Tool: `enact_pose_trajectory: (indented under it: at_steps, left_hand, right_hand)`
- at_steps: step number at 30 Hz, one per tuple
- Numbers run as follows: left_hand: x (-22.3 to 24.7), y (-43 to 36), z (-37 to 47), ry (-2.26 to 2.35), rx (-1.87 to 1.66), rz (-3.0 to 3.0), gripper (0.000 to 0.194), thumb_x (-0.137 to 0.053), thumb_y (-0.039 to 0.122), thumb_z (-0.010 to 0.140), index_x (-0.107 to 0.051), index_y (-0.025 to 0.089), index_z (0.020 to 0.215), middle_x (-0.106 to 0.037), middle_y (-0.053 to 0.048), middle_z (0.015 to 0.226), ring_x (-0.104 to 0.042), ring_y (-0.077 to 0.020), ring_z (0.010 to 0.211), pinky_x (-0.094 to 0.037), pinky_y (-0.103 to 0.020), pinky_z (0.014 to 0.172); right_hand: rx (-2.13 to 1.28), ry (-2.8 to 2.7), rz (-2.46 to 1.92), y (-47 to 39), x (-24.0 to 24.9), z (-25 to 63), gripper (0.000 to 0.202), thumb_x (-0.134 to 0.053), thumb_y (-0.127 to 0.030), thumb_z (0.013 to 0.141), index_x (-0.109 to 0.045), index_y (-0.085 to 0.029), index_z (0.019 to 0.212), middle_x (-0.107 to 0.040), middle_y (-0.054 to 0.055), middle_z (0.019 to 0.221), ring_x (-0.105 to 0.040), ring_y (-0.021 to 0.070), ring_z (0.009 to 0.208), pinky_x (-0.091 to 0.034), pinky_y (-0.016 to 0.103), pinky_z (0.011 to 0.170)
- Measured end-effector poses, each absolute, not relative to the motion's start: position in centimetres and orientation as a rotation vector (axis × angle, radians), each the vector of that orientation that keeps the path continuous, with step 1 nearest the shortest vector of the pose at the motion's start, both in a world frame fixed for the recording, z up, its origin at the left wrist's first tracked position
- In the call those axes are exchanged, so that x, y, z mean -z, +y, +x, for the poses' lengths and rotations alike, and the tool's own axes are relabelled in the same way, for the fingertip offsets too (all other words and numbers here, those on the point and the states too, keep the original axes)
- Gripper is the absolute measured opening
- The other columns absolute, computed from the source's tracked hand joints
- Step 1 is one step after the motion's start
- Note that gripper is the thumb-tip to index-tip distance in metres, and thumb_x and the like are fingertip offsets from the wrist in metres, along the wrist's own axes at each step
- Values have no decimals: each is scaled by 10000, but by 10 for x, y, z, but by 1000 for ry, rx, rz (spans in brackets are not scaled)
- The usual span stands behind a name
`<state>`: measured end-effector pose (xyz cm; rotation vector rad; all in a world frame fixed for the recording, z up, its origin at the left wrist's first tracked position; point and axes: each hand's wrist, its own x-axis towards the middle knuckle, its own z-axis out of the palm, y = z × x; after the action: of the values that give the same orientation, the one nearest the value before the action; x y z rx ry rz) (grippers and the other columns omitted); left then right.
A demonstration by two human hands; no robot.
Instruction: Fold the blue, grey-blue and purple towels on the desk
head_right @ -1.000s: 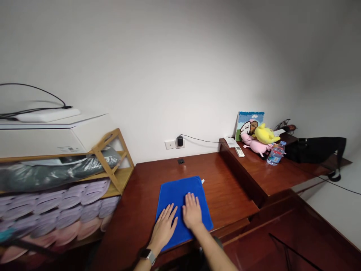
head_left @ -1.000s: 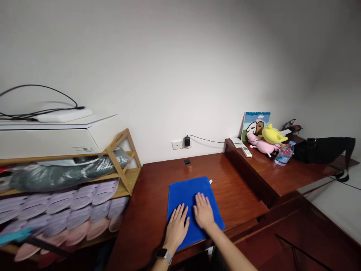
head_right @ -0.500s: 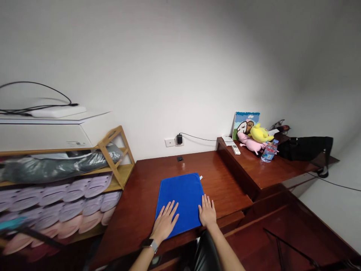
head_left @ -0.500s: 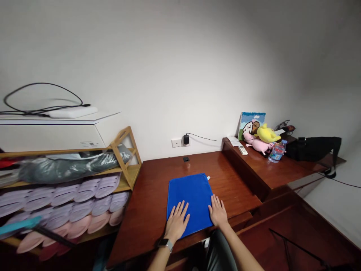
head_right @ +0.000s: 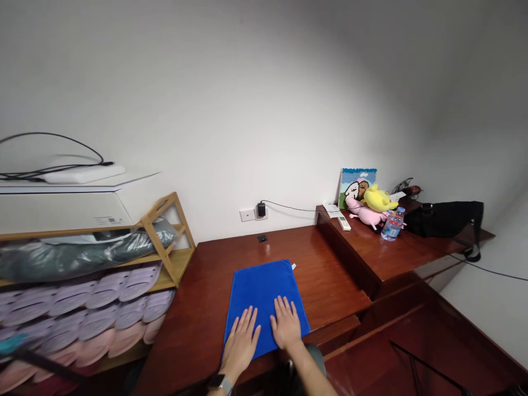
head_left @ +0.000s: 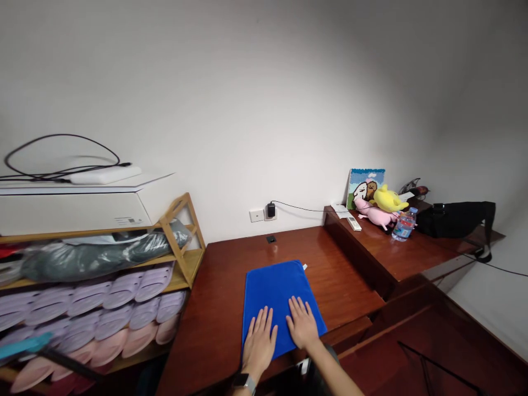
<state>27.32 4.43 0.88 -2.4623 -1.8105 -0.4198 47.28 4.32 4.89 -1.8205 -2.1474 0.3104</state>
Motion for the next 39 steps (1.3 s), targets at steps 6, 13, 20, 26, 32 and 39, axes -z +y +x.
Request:
enact_pose_trajectory:
  at_steps: [6,13,20,26,32,39]
  left_hand:
    - [6,28,220,-1870,550,-2323,647,-296,453,1067,-330,193,1659,-462,-118,1669,-432,-273,1554,-358,-529,1284]
    - [-14,39,245,-1775,561,-2366,602,-292,401,1071,-487,148,1582,-476,-116,1660,-427,-258,1557,-365,-482,1288]
    - [-10,47,291,-1790,438,-2438,580,-318,329,1046,-511,181,1572,-471,-113,1664,-432,-274,1554,-356,-510,1282]
    - [11,31,233,-1923,565,-2267,657,-299,430,1056,-338,170,1658,-467,-129,1667,-429,-303,1555,-364,-546,1278]
    - [1,38,214,-1903,599,-2255,656,-254,374,1054,-356,109,1645,-488,-158,1646,-459,-296,1536,-377,-525,1279]
    - [-34,78,281,-1804,492,-2402,605,-280,336,1049,-513,115,1562,-472,-137,1658,-432,-282,1554,-371,-505,1278]
  right_hand:
    - [-302,-2004,-2143,38,-48,533,647,-250,-450,1100,-288,-185,1689,-233,53,1740,-206,247,1630,-180,501,1329]
    - [-246,-2067,-1950,48,-61,484,638,-278,-415,1098,-288,-172,1688,-235,42,1742,-175,246,1637,-157,479,1340]
    - [-293,-2185,-1770,57,-46,455,592,-253,-431,1119,-305,-248,1679,-306,20,1721,-229,217,1624,-192,465,1334]
    - [-304,-2049,-2068,54,-43,516,640,-246,-445,1102,-269,-202,1694,-221,37,1742,-199,238,1632,-167,494,1333]
    - [-266,-2048,-2057,56,-57,504,639,-249,-424,1101,-339,-158,1674,-274,67,1735,-206,258,1632,-155,495,1335]
    - [-331,-2207,-1716,79,-63,438,595,-257,-423,1121,-361,-210,1667,-325,38,1721,-237,220,1624,-173,446,1337]
